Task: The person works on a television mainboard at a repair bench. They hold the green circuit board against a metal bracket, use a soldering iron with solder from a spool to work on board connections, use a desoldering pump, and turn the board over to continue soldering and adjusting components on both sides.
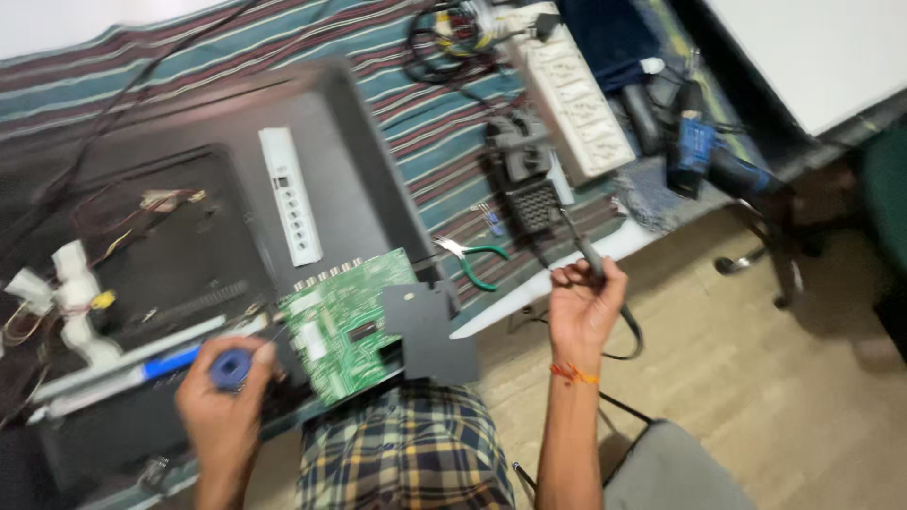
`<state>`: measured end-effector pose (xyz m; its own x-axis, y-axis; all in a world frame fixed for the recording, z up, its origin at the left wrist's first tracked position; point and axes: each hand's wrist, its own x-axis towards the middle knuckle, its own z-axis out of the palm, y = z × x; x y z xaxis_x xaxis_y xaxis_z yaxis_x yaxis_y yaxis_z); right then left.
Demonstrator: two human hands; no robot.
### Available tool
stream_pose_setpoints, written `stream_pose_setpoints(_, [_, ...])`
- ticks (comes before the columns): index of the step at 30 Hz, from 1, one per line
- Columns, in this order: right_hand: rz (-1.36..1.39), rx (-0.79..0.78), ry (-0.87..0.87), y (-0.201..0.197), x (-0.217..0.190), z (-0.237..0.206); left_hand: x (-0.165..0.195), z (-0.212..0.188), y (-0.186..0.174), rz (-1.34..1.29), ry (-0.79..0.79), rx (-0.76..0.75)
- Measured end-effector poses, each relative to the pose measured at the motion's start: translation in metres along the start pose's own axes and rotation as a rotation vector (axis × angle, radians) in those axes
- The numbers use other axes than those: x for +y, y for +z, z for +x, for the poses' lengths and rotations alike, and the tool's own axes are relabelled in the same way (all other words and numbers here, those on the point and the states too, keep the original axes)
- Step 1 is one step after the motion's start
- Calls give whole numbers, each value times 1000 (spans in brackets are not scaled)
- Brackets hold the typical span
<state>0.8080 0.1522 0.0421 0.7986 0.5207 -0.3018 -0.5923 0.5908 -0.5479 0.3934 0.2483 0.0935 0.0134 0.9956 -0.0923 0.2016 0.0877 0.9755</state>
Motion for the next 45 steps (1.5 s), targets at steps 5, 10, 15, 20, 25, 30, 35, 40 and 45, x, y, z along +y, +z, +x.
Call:
stream_pose_setpoints(5, [-281,-215,-99,29,26,-76,6,6,-1,103,166,3])
stream_pose_setpoints(10, [-816,-613,-424,25,61,-130,-2,10,0,205,335,-3])
stream_pose_setpoints(15, [-992,-770,-331,23,86,-147,-11,8,4,107,318,-122])
stream_pose_setpoints(20, [-1224,-853,-406,36,98,-150,-21,7,9,100,224,-159])
stream_pose_setpoints(25, [-1246,-805,-333,44,104,-149,-24,10,12,72,166,-129])
stream_pose_setpoints(30, [-1214,-732,-174,41,109,-150,-20,13,13,67,184,-141])
stream_pose_setpoints(35, [-1239,-830,-334,43,113,-147,-17,14,15,89,183,-139])
stream_pose_setpoints(40, [-1350,-858,-476,47,117,-146,-17,16,17,118,212,-159])
stream_pose_setpoints(45, [-1348,-831,-453,44,118,-146,-16,16,16,119,196,-171])
